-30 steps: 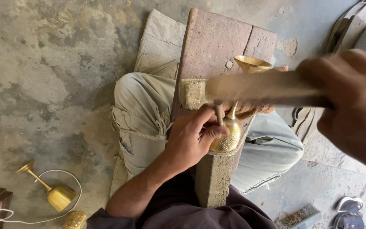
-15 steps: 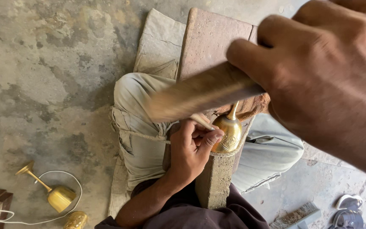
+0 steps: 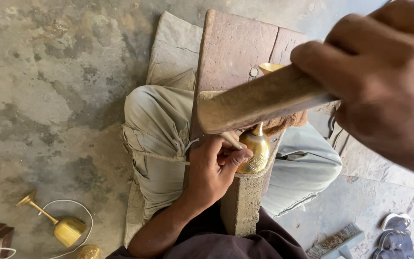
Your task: The person sits on the floor with a brass goblet-shaped object resting on a brick support. They hold a small punch against the brass base and strike it repeatedly with a wooden mallet, rotating the object between strikes to work the metal surface, with other brass pieces lying on the floor nearby.
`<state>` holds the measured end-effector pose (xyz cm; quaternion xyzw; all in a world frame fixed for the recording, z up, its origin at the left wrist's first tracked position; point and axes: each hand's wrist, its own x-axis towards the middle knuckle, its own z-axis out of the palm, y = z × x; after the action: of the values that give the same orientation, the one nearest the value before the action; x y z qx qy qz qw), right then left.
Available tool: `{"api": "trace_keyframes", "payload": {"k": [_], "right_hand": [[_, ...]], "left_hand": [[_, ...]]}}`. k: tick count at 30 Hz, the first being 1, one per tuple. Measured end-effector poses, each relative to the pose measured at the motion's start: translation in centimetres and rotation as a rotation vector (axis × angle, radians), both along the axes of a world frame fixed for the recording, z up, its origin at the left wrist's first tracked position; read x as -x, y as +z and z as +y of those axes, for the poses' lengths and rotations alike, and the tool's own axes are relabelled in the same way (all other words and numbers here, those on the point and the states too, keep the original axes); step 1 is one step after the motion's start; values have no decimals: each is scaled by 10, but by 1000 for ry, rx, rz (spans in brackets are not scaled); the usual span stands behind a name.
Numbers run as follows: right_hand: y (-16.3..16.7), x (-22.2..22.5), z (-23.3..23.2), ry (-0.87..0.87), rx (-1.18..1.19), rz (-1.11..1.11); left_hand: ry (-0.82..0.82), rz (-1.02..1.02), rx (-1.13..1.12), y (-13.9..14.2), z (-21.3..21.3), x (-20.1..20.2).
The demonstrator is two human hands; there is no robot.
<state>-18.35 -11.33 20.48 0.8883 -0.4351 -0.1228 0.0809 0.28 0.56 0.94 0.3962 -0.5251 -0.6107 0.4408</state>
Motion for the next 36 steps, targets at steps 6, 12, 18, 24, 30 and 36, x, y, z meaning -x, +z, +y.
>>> {"api": "trace_keyframes", "payload": {"k": [6, 12, 18, 24, 30, 36], "right_hand": [[-6, 48, 39, -350, -184, -152], [-23, 80, 105, -503, -122, -23], [-31, 101, 139, -438, -35, -181], [-44, 129, 149, -478, -24, -291], [-56, 154, 135, -506, -22, -309], [-59, 124, 124, -744, -134, -375]], "left_hand": [[-203, -94, 323, -12, -21, -5], [-491, -76, 535, -24, -41, 2], [-559, -198, 712, -19, -45, 3], [-450, -99, 641, -7, -54, -4], [-421, -93, 379, -6, -54, -4], [-392, -94, 442, -5, -53, -2]]}}
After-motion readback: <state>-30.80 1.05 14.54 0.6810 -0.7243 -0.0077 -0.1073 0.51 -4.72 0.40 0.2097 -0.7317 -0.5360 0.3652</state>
